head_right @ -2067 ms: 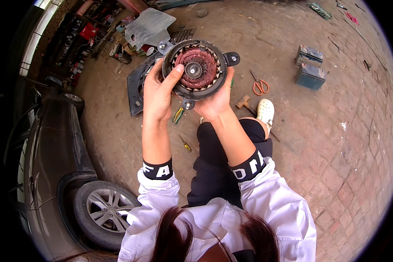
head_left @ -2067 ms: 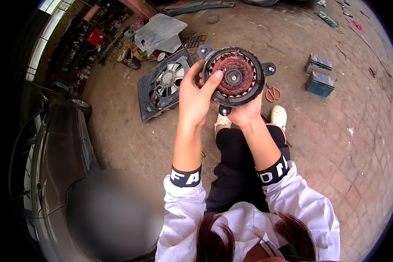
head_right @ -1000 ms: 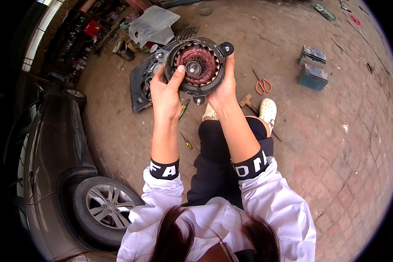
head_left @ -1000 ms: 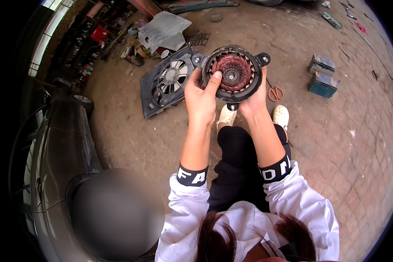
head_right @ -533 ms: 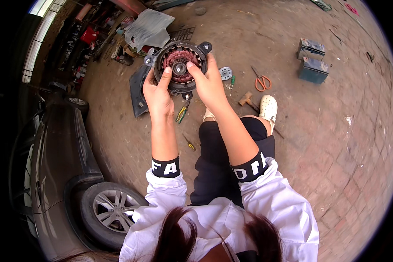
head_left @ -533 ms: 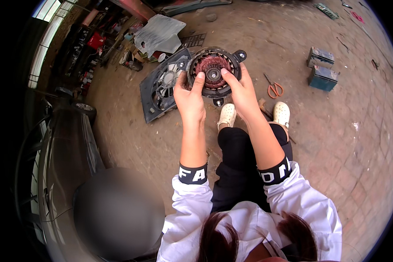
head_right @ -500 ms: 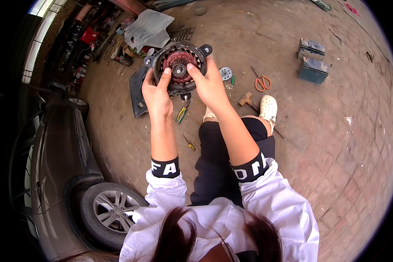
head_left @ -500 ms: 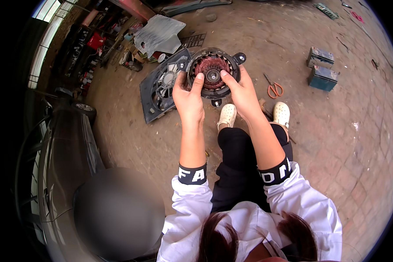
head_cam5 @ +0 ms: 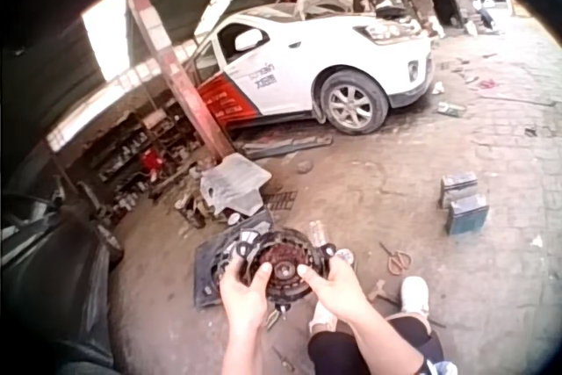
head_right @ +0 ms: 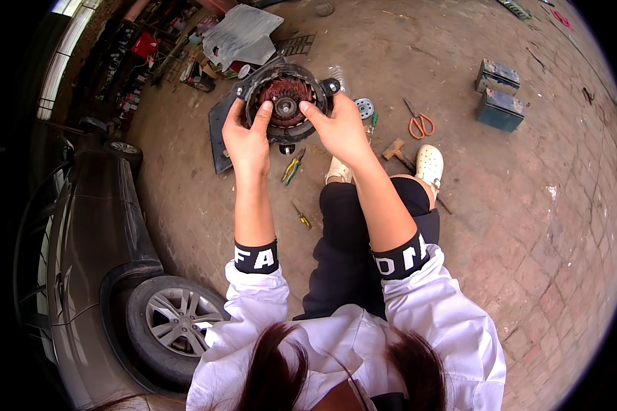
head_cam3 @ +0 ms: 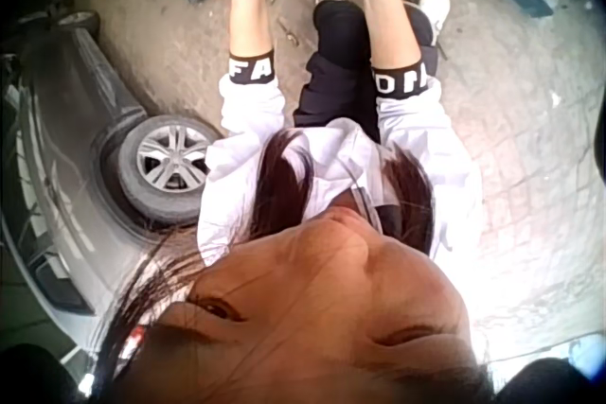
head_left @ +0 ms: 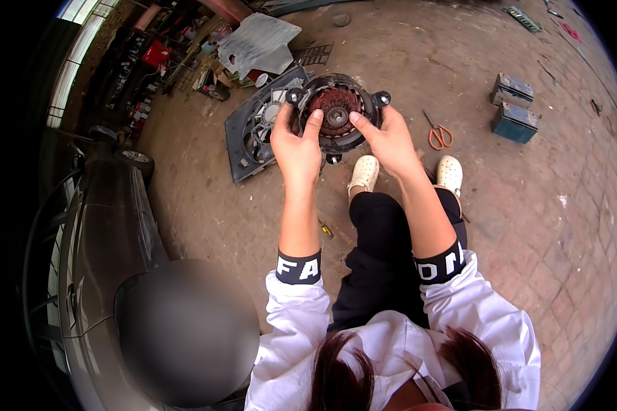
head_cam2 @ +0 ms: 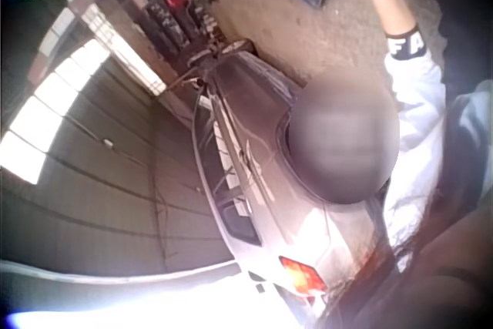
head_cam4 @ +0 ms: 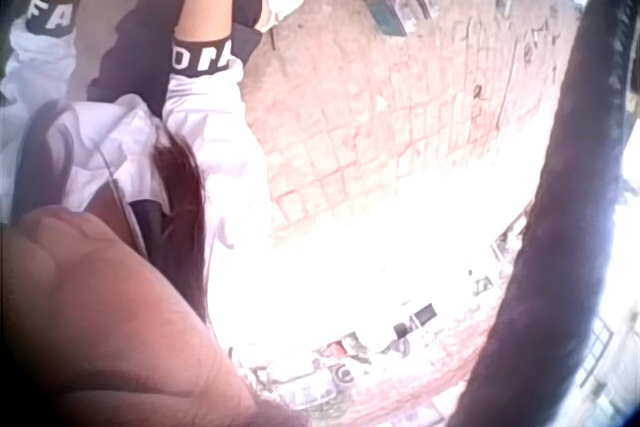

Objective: The person disassembles a car motor by hand and with tools, removing the outer casing and internal components. They use a hammer to strike the motor casing and a screwdriver to pry parts apart, then inspect the separated rotor and stator.

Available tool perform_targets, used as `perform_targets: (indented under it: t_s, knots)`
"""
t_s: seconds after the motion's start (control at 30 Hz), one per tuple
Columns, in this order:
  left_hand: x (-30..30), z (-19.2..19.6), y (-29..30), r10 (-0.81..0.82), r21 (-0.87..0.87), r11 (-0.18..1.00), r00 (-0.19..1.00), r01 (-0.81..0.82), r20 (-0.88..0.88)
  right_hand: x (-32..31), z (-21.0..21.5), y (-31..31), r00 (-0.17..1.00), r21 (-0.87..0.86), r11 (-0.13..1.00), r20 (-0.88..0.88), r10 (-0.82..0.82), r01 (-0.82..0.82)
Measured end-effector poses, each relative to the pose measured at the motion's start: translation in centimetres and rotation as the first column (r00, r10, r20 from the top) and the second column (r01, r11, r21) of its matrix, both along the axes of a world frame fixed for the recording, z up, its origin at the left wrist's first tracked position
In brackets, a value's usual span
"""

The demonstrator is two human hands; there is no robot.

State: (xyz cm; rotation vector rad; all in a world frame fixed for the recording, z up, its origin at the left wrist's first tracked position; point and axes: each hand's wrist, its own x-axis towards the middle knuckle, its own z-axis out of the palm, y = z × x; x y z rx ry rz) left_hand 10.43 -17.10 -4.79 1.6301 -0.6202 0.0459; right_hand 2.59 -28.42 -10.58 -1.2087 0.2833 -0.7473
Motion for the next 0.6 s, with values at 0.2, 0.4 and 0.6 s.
perform_targets:
  t_s: [0.2,0.4,0.6]
  knots:
    - [0.5,-0.7,0.3,0.043,0.009,0.999,0.998,-0.043,0.037,0.4,-0.3,0.6,0.997,-0.048,0.996,-0.022,-0.075,0.074]
    - [0.5,-1.1,-0.5,0.074,-0.004,0.997,0.993,-0.074,0.096,0.8,-0.7,0.6,0.985,-0.097,0.982,-0.037,-0.167,0.162]
    - [0.1,-1.2,-1.2,0.134,-0.012,0.991,0.979,-0.133,0.152,1.0,-0.5,1.1,0.962,-0.14,0.958,-0.073,-0.263,0.251]
